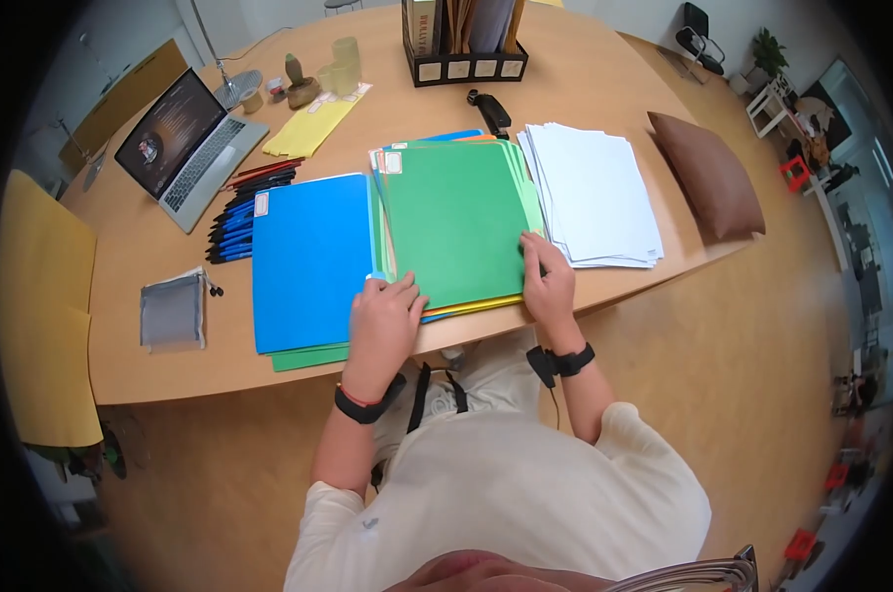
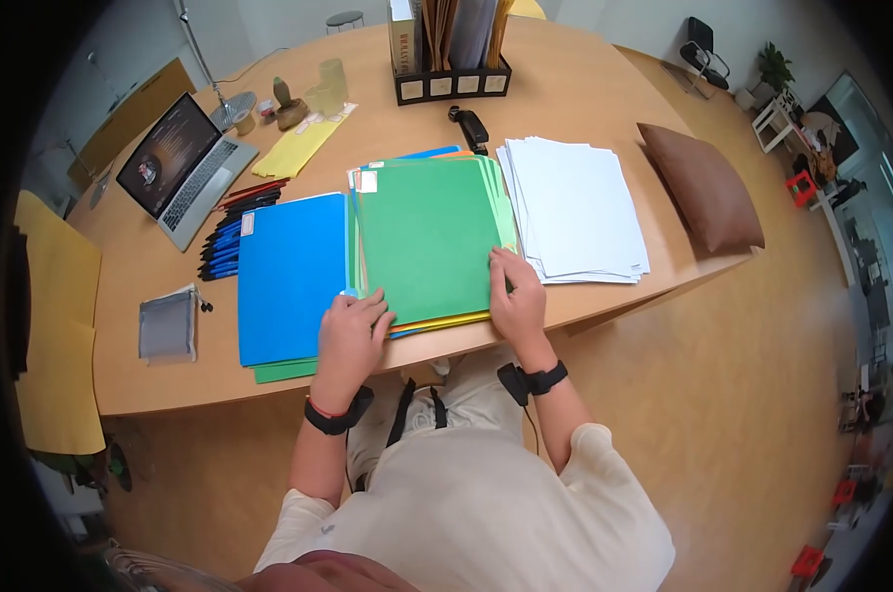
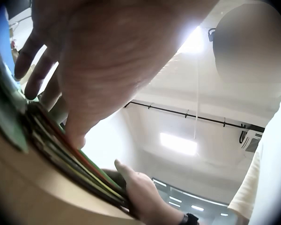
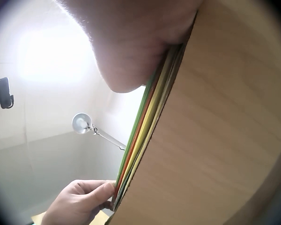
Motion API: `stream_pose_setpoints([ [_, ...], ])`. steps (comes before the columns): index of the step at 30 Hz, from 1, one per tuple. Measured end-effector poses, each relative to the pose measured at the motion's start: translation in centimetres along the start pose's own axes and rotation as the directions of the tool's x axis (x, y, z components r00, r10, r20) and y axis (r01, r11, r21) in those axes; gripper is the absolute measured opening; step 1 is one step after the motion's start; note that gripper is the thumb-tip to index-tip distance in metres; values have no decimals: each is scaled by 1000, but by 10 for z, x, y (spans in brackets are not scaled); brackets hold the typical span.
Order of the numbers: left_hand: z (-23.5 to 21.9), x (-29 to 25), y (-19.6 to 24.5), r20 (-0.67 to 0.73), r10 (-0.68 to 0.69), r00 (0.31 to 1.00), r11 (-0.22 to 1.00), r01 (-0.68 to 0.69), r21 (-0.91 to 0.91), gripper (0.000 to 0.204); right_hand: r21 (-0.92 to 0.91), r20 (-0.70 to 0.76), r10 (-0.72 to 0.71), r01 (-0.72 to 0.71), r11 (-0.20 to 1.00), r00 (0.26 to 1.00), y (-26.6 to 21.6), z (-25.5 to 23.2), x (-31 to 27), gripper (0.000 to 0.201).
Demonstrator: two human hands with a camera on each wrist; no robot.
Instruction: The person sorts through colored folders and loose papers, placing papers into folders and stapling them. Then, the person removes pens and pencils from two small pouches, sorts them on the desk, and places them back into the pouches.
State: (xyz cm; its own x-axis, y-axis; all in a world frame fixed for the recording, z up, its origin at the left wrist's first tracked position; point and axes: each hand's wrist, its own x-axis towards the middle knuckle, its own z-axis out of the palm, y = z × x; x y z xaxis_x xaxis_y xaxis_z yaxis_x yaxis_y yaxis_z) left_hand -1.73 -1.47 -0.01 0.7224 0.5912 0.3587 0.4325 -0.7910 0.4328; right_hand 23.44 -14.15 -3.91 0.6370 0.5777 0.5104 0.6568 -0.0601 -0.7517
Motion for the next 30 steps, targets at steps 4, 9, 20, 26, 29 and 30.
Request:
stream_pose_setpoints([
  [4, -9, 3, 15, 4, 5, 1000, 1000, -6, 31, 34, 65, -42, 48, -45, 997, 998, 3, -3, 3, 32],
  [9, -6, 0, 17, 3, 2, 1000, 998, -2, 58, 32, 175, -35, 121, -113, 978, 992, 7, -5, 4, 38],
  [20, 14, -5, 9, -157, -151, 976, 974, 119, -192, 12, 14, 1, 59, -59, 998, 998, 8, -6, 3, 23],
  [26, 27, -22, 3, -290, -375, 880, 847, 198, -493, 10, -181, 50, -103, 110, 977, 993, 5, -1, 2, 14],
  [29, 30, -33, 3, -315, -458, 831, 803, 235, -547, 13, -192, 66, -109, 120, 974, 992, 3, 0, 2, 15],
  [30, 30, -34, 3, -338, -460, 821, 811, 233, -537, 13, -195, 70, -110, 121, 973, 992, 2, -1, 3, 15],
])
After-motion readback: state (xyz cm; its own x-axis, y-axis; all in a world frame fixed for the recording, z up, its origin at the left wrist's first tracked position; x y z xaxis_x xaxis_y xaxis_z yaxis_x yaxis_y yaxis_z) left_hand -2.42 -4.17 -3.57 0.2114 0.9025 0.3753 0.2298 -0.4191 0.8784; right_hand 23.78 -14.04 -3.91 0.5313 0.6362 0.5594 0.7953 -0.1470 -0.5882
